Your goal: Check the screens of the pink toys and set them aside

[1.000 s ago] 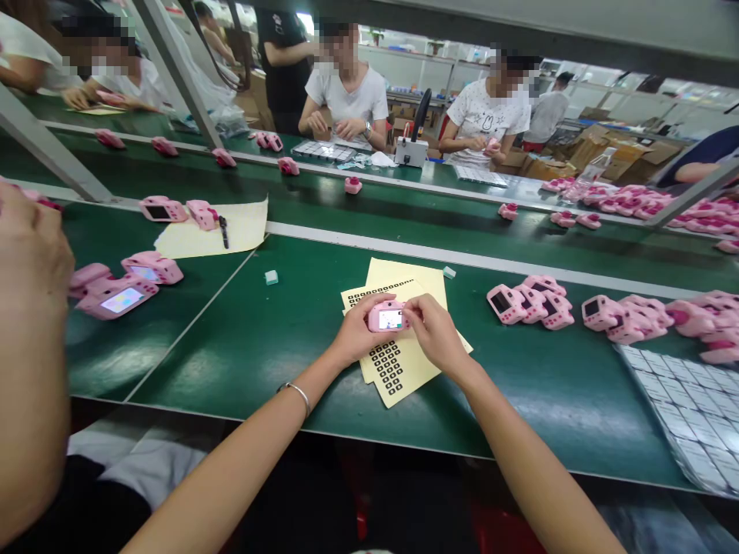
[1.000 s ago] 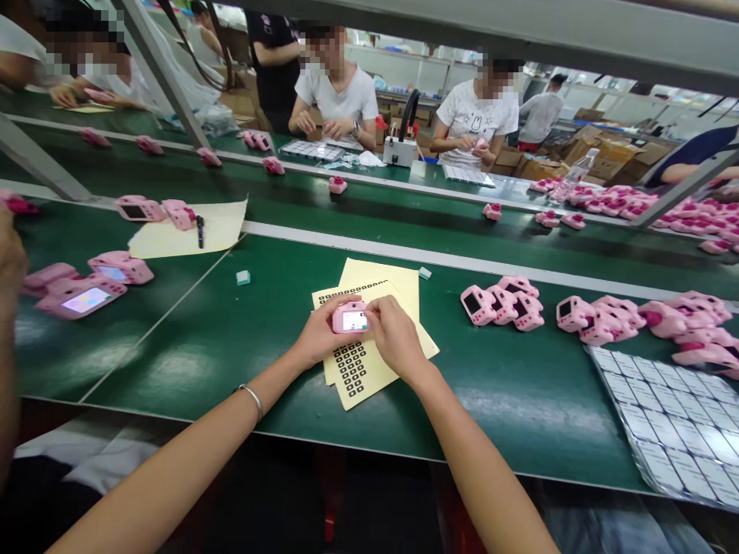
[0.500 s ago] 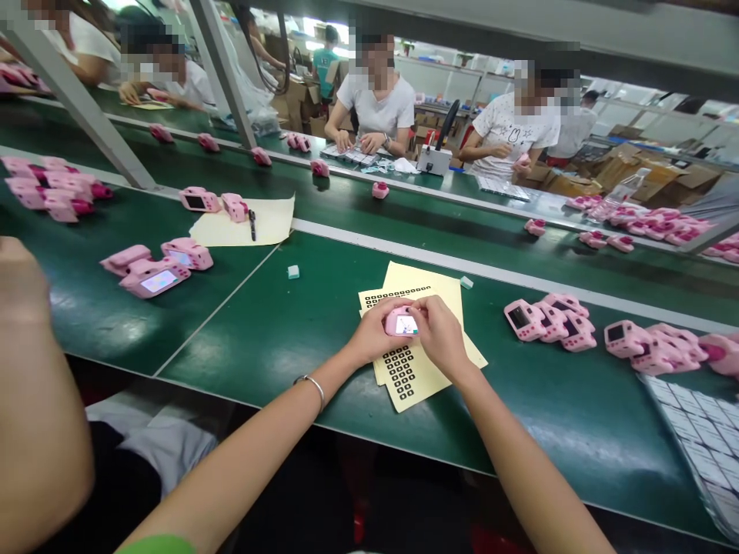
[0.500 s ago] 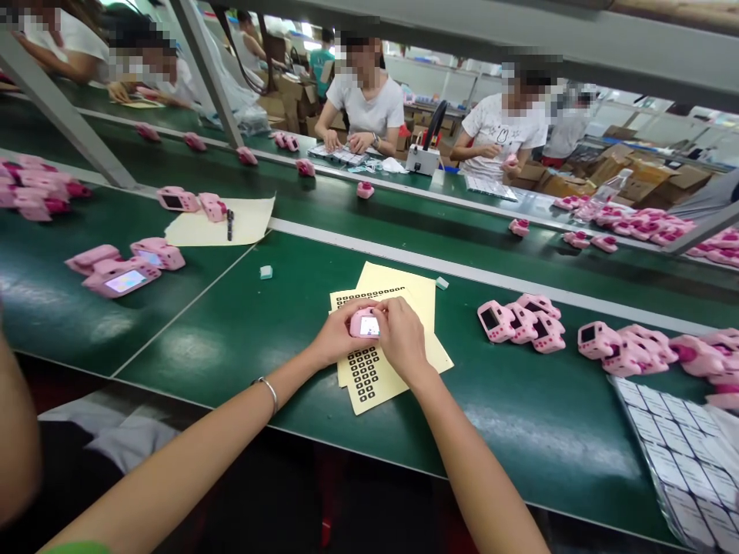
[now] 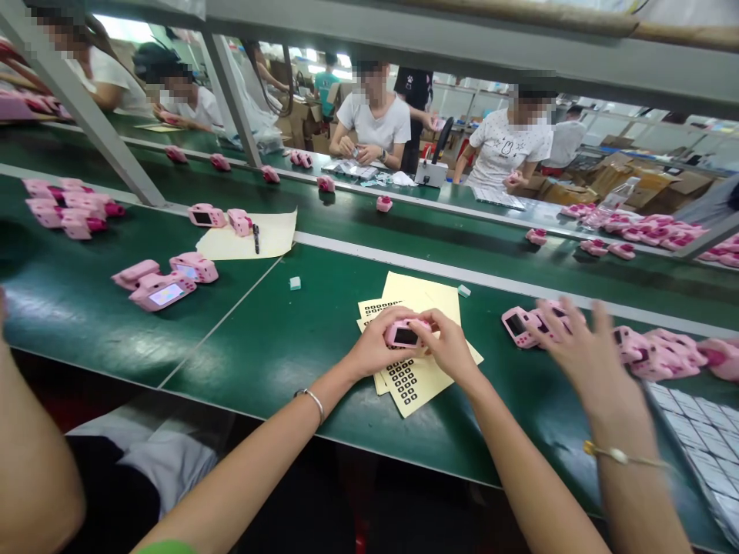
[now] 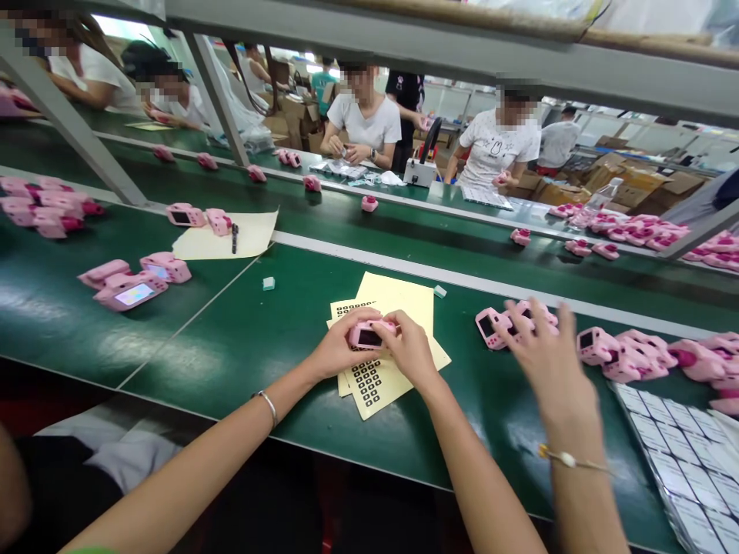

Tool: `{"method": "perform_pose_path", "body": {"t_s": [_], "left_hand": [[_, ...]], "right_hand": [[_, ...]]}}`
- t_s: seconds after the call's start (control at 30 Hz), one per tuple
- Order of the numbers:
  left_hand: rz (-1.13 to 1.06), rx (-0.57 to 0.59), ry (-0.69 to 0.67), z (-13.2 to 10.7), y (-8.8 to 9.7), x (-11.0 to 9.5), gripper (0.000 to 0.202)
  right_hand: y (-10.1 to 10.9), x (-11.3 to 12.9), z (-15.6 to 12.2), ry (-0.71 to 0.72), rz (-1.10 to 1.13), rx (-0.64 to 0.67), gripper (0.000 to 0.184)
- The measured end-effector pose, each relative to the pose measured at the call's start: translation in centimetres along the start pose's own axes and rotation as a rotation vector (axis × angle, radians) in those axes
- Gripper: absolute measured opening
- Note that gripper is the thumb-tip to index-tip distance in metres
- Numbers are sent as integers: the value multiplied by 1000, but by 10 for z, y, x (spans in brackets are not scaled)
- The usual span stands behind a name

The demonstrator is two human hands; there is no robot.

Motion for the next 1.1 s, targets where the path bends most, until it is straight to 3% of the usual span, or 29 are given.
{"method": "perform_pose_path", "body": {"t_s": [0.07, 0.17, 0.4, 0.63, 0.77, 0.87, 0.9, 0.97, 1.03, 1.1], "left_hand": [[-119, -14, 107, -1, 1, -1, 52], [-268, -152, 238, -4, 3, -2, 40], [-434, -259, 280, -15, -5, -9, 28], [-427, -230, 279, -30, -15, -15, 26], [-335, -116, 282, -40, -25, -17, 37], [-204, -55, 276, -47, -29, -23, 68], [-123, -58, 257, -50, -28, -26, 66], [99, -87, 230, -57, -24, -34, 45], [318, -95, 243, -64, -21, -37, 28], [476, -69, 282, -70, -18, -35, 29]], "right_hand": [[1, 4, -7, 41, 76, 85, 34], [2, 9, -15, 107, 67, 101, 32], [-4, -1, -20, 153, 30, 56, 37], [-9, -10, -32, 133, 30, 98, 44], [-2, -31, -42, 71, 58, 81, 47], [27, -62, -50, -79, 3, -124, 55], [42, -74, -53, -165, -86, -259, 57], [70, -96, -58, -328, -293, -465, 57], [92, -110, -61, -399, -441, -579, 55], [109, -118, -62, -407, -541, -631, 52]]}}
Point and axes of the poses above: each hand's wrist, its own z-axis towards the middle knuckle, its own y-axis out of the back of the hand, x = y × z, the point moved 3 cm from there along z, towards the middle knuckle, and after that the axes turned 9 degrees about x, right-handed, at the moved point
